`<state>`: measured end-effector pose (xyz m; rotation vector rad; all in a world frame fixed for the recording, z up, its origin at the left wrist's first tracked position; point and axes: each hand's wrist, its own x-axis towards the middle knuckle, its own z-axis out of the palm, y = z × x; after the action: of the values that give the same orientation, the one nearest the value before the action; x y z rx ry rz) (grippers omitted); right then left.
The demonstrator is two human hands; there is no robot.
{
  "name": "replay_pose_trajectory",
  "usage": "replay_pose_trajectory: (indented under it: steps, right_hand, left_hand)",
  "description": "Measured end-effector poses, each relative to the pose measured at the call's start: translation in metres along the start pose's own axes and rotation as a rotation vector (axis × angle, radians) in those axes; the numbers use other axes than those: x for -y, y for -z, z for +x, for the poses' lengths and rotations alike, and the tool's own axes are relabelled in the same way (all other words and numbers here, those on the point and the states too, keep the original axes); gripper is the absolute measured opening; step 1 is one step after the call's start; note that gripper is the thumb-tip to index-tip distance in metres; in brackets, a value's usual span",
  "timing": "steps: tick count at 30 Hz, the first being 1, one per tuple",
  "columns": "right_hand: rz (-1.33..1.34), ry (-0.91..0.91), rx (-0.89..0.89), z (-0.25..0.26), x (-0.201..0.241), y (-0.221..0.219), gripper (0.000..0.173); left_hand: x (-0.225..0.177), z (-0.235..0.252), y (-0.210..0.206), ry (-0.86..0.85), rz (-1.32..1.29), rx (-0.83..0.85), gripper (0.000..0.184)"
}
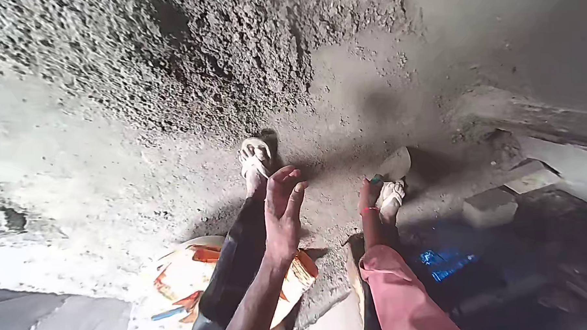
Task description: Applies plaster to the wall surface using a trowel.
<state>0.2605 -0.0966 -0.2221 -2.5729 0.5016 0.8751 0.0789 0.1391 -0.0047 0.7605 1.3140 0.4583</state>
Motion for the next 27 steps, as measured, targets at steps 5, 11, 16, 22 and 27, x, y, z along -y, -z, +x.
replay_pose_trajectory:
  steps: [5, 11, 16, 22, 27]
  right_hand:
    - [0.201, 0.018, 0.279, -0.138, 0.112, -0.108, 0.047]
    - [0.035, 0.314, 0.769, -0.194, 0.170, -0.143, 0.055]
    - [0.300, 0.205, 0.730, -0.118, 0.115, -0.076, 0.045]
    - [-0.125, 0.046, 0.526, 0.015, 0.081, 0.022, 0.048]
    - [-0.106, 0.212, 0.488, 0.033, 0.196, -0.070, 0.058]
  left_hand:
    - [-0.001, -0.001, 0.009, -0.022, -0.053, -0.066, 0.040]
    - [-0.010, 0.007, 0.017, -0.141, -0.068, -0.227, 0.038]
    - [-0.004, 0.005, 0.019, -0.137, -0.127, -0.229, 0.040]
    - [0.011, -0.020, 0.056, -0.130, -0.068, -0.190, 0.042]
    - [-0.001, -0.006, 0.095, -0.088, -0.185, -0.276, 0.041]
